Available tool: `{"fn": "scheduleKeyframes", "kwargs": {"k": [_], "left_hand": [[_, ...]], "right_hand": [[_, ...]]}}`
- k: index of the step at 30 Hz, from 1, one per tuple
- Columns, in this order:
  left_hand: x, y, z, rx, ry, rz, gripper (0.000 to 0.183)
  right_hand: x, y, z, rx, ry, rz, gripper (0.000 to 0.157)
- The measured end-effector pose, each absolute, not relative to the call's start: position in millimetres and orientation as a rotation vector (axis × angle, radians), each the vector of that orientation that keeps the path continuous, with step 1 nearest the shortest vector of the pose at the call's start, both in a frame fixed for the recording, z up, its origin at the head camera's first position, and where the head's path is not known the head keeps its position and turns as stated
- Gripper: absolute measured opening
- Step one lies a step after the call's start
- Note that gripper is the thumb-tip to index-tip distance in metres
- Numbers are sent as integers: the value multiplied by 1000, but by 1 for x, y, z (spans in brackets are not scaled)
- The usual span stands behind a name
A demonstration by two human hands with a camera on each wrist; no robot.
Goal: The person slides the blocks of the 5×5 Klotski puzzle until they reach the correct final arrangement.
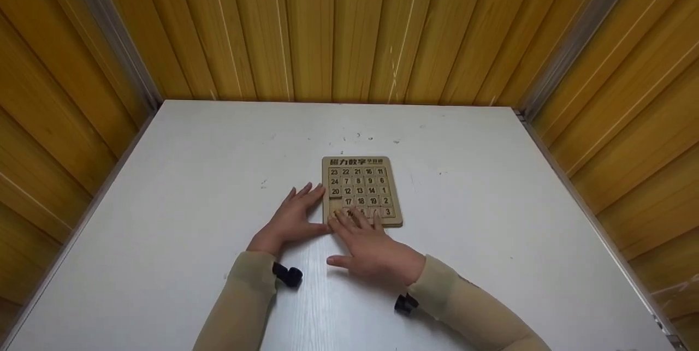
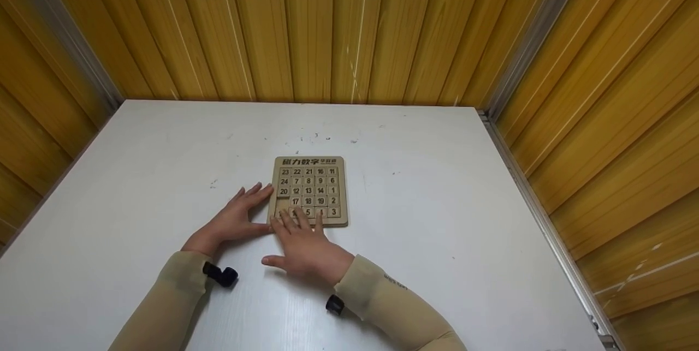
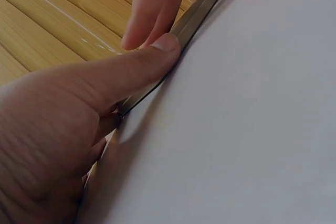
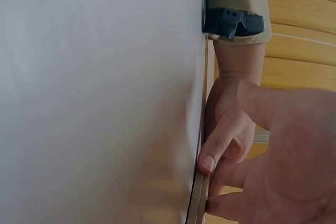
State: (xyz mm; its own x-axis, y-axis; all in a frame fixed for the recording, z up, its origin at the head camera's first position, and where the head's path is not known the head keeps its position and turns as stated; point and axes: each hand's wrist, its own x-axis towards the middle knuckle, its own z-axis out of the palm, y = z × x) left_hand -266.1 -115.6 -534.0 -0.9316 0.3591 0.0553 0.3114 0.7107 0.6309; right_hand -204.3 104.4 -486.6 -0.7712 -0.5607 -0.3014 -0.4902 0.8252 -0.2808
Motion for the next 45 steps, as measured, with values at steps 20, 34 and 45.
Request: {"fn": "scheduleKeyframes", "kwargs": {"k": [20, 34, 45], "left_hand": [[-266, -115, -536, 523, 2823, 1021, 100], [-267, -116, -534, 548, 2829, 1009, 99], [-266, -116, -533, 510, 2819, 1010, 101]], "right_hand": [[-261, 98, -490, -623, 2751, -330, 89], [-245, 104, -491, -659, 2712, -308, 90], [-265, 103, -484, -578, 2735, -381, 86]]}}
